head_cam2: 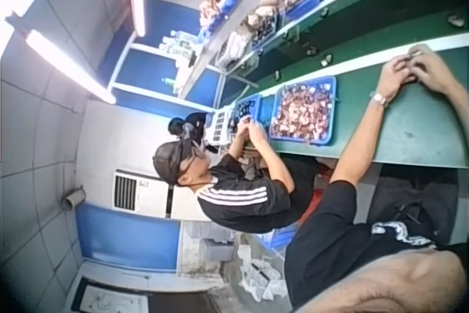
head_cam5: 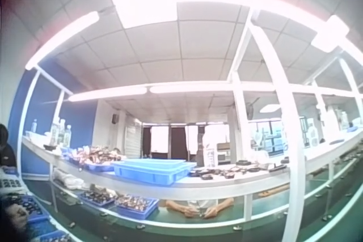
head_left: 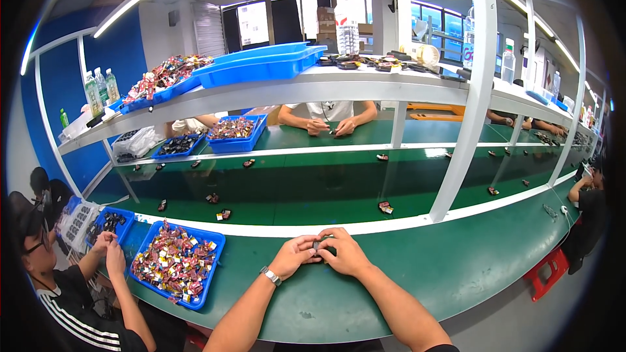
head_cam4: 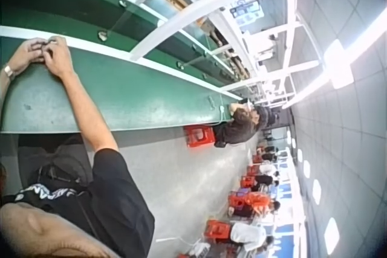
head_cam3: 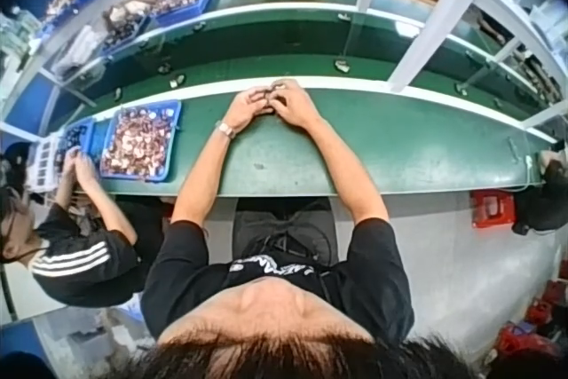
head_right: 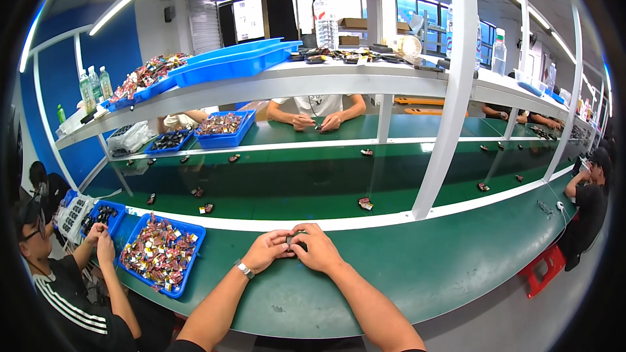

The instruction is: Assembling small mechanical or electronic components on a factory assembly line.

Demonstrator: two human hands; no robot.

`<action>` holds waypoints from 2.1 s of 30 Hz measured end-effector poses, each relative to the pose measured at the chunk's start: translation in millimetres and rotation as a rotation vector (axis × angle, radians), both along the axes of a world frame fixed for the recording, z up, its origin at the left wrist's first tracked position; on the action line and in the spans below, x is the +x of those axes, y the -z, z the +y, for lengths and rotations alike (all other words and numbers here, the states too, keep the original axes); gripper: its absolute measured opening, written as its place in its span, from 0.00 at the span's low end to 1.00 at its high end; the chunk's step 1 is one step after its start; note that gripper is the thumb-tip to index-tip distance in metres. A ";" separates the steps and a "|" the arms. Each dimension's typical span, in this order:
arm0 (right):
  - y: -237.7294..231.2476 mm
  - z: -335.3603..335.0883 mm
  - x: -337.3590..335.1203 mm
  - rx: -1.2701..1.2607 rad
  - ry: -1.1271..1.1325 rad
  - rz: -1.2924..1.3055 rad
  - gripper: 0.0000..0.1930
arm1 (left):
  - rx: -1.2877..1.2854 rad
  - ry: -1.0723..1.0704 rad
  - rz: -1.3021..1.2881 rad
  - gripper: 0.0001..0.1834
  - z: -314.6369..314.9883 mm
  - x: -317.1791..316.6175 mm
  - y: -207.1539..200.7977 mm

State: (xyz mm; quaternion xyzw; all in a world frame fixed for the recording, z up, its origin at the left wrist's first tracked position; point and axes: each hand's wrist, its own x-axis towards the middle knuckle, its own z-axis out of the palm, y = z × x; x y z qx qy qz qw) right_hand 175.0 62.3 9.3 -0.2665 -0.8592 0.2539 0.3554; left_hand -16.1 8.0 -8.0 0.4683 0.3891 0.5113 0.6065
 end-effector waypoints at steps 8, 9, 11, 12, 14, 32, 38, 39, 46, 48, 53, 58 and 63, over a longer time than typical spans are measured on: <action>5.2 -1.4 4.8 -0.011 -0.004 0.065 0.05 | -0.016 0.004 -0.022 0.17 -1.1 2.4 -1.5; 5.9 -2.8 2.6 -0.012 -0.004 0.068 0.05 | -0.016 0.004 -0.020 0.17 -0.8 1.4 -0.7; 8.0 -6.2 -2.1 0.011 0.049 0.101 0.05 | -0.008 0.001 -0.041 0.17 0.2 -1.8 4.1; 8.8 -7.3 -4.0 0.011 0.049 0.102 0.05 | -0.008 0.001 -0.039 0.17 0.8 -3.2 6.2; 9.8 -9.6 -7.2 0.032 0.076 0.090 0.07 | -0.017 -0.004 -0.033 0.17 1.4 -5.7 8.6; 2.8 -18.6 -11.1 0.083 0.016 0.176 0.08 | 0.011 -0.031 -0.132 0.15 -0.1 -7.4 9.0; 11.9 -16.5 -12.9 -0.004 0.049 0.202 0.10 | -0.025 -0.028 -0.149 0.14 -0.2 -4.8 6.0; 10.2 -17.7 -14.2 -0.007 0.049 0.202 0.10 | -0.028 -0.028 -0.148 0.14 -0.5 -5.9 6.7; 14.0 -16.0 -14.6 0.005 0.060 0.235 0.10 | 0.018 -0.030 -0.185 0.14 -0.4 -3.0 5.2; 15.4 -15.2 -16.2 -0.005 0.052 0.246 0.11 | 0.019 -0.054 -0.176 0.14 -0.5 -3.5 7.4; 14.5 -16.4 -18.0 0.010 0.046 0.257 0.09 | 0.039 -0.099 -0.170 0.13 -0.8 1.1 4.4; 6.0 -16.8 -20.1 0.170 0.183 0.284 0.07 | 0.016 -0.102 -0.172 0.15 -0.1 0.5 5.2; 7.9 -14.3 -19.6 0.299 0.225 0.230 0.06 | -0.025 -0.114 -0.172 0.14 -1.9 4.8 -4.2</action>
